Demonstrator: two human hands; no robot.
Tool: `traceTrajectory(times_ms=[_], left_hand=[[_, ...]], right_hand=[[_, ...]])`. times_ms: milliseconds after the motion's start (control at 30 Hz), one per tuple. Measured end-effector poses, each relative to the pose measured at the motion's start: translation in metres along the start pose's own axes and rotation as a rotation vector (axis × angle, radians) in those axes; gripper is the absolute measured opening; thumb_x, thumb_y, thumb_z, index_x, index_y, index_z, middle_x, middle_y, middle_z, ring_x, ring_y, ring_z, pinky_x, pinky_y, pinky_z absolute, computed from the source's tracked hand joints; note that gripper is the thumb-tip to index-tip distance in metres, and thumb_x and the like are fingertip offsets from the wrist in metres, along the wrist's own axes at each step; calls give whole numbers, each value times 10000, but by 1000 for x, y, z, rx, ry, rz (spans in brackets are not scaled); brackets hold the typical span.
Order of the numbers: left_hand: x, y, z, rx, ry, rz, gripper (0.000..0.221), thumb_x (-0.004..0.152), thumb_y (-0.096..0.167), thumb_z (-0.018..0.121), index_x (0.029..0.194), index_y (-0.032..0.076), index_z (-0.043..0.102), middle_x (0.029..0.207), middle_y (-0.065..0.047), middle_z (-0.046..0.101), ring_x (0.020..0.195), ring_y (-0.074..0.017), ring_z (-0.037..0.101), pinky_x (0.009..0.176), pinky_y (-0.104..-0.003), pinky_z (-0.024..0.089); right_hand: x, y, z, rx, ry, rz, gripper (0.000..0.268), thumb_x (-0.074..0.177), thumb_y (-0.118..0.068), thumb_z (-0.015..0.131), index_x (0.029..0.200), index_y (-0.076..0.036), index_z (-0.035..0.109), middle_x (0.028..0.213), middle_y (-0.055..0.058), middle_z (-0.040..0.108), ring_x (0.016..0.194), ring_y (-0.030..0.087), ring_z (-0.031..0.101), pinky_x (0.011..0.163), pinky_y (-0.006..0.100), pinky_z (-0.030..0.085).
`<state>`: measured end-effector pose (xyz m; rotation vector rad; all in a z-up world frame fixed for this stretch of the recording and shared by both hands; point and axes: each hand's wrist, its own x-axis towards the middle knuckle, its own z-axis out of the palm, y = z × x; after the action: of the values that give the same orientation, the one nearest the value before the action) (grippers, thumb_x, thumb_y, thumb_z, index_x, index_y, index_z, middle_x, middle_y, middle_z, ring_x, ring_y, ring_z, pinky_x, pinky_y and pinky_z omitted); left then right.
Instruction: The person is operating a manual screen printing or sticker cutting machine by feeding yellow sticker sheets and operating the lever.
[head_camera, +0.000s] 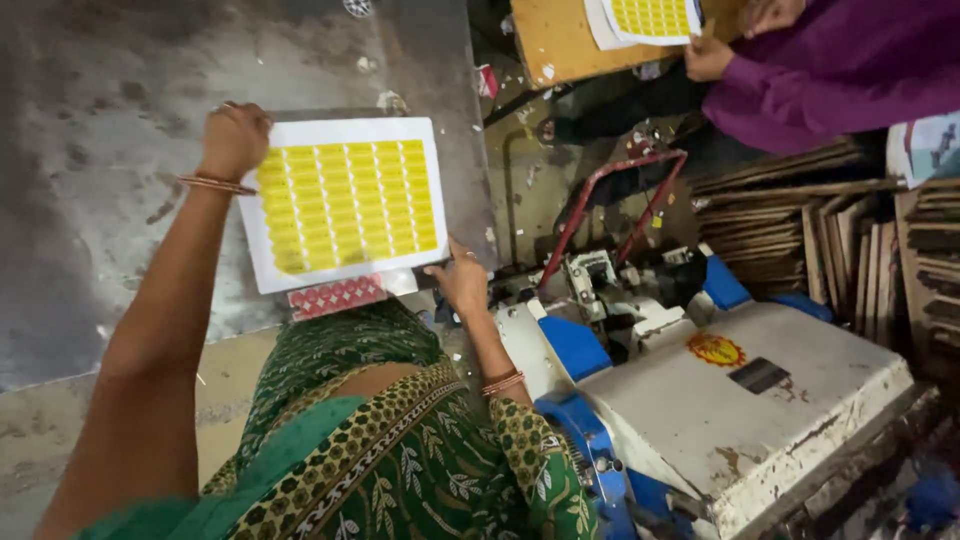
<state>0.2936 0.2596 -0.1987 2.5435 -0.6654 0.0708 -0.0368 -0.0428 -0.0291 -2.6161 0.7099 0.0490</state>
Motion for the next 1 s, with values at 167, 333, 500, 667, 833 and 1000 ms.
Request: traceTrajectory(times_ms=[167,333,500,667,833,1000], left_hand=[[-25,131,-70,77,354,-90,330,965,232,581,1178,-1,676,1374,-344,586,1307,-505,462,992,-621,348],[-83,290,6,-6,147,117,430,993,241,610,1360,17,627,1497,-299,455,1423,-485,348,1102,-683,261],[-137,437,23,-103,-78,286,383,937,281,667,1231,38,634,1492,-227,479,1428,-466,359,1157,-608,310],[-157,490,42,-347,-238,327,315,913,205,684,1216,123,656,1397,-196,520,1320,-429,455,1082,-539,401],[-176,497,56,-438,-206,301,301,928,203,688,1204,89,651,1337,-193,574,1185,-428,558,1023,-505,449],[-170,494,57,-433,-169,262,278,914,200,694,1168,98,642,1270,-146,621,1172,-398,597,1012,-465,485]], right_hand=[[-33,80,-6,173,73,-46,532,832,-51,713,1352,-160,683,1058,162,735,841,310,723,784,399,571],[-81,280,-25,762,462,105,133,867,-31,737,999,-36,748,950,79,747,846,165,696,790,309,577],[-179,391,-307,1071,852,342,251,978,-204,537,864,-46,695,749,71,722,632,151,683,593,298,585],[-232,548,-357,682,972,453,474,1123,-347,463,1223,77,650,1067,192,717,895,285,703,784,346,585],[-119,516,-277,871,748,724,560,1091,-452,419,1408,10,421,1213,156,538,1028,283,524,863,380,407],[28,565,-123,-284,679,421,938,1026,-574,657,1534,143,327,1537,346,440,1413,468,432,1158,503,351]])
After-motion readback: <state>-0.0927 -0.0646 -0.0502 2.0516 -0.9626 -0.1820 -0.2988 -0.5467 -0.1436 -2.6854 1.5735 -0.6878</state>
